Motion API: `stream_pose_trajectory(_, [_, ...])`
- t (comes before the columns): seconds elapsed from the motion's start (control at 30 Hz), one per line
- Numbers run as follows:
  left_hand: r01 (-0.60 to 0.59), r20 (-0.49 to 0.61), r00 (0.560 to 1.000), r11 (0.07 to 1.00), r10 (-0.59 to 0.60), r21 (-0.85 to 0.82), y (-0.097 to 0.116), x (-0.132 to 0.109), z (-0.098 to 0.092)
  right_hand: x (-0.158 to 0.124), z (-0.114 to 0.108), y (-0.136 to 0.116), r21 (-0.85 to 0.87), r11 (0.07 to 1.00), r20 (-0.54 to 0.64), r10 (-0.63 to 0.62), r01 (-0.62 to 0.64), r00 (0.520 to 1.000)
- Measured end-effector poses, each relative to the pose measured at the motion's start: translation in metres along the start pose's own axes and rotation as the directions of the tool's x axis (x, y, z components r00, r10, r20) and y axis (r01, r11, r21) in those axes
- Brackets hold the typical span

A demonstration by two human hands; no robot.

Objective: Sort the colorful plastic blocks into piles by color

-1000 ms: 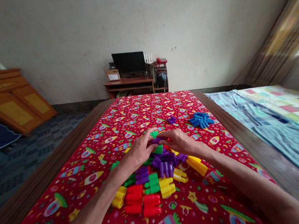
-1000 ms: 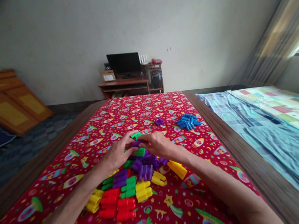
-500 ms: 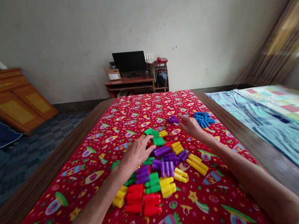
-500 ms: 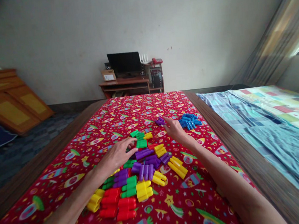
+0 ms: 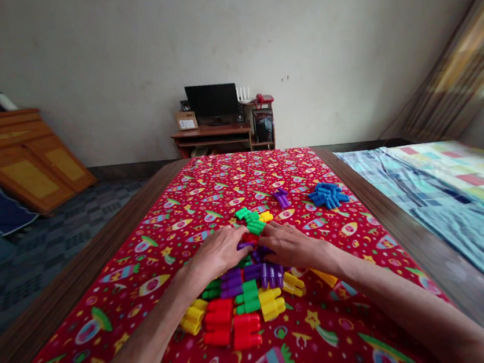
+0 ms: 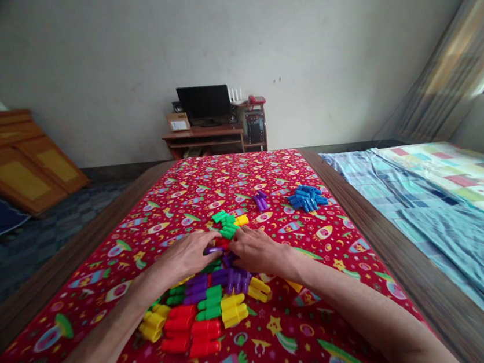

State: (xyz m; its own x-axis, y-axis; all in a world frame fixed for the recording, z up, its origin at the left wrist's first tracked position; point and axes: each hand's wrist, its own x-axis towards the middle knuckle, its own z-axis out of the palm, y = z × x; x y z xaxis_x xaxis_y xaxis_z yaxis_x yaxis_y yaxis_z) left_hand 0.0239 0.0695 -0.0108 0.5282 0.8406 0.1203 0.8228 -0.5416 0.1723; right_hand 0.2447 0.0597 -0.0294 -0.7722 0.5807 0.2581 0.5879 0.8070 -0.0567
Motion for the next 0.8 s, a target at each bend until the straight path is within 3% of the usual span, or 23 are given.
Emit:
stream_pose_trajectory(0.13, [-0.017, -0.053, 0.998, 1.000, 0.017, -0.014, 0.003, 0.005, -0.005, 0.001, -0.013, 0.000, 0.007, 0.999, 0.037, 0.044, -0.044, 0.998])
stream_pose_trajectory(0.23, [-0.037, -0.105, 0.994, 0.993, 0.025, -0.115, 0.006, 0.006, -0.007, 0.008, -0.028, 0.005, 0.129, 0.983, 0.057, 0.121, -0.127, 0.991])
stream_pose_trajectory(0.37, [-0.102, -0.203, 0.977, 0.971, 0.058, -0.217, 0.012, 0.007, -0.004, 0.013, -0.033, 0.010, 0.222, 0.958, -0.015, 0.187, -0.179, 0.982])
stream_pose_trajectory(0.53, [0.005, -0.174, 0.984, 0.982, -0.039, -0.191, 0.013, 0.011, 0.000, 0.014, -0.018, 0.010, 0.237, 0.970, -0.184, 0.090, -0.045, 0.979])
stream_pose_trajectory(0.63, [0.067, -0.219, 0.969, 0.977, -0.112, -0.202, 0.011, 0.012, -0.006, 0.013, -0.016, 0.015, 0.288, 0.951, -0.203, 0.177, -0.114, 0.963])
stream_pose_trajectory(0.73, [0.115, -0.245, 0.953, 0.961, -0.177, -0.250, 0.010, 0.012, -0.016, 0.014, -0.019, 0.024, 0.470, 0.852, -0.149, 0.336, -0.233, 0.930])
stream_pose_trajectory(0.8, [0.129, -0.233, 0.952, 0.950, -0.199, -0.284, 0.011, 0.012, -0.019, 0.015, -0.022, 0.031, 0.652, 0.716, -0.120, 0.423, -0.250, 0.898])
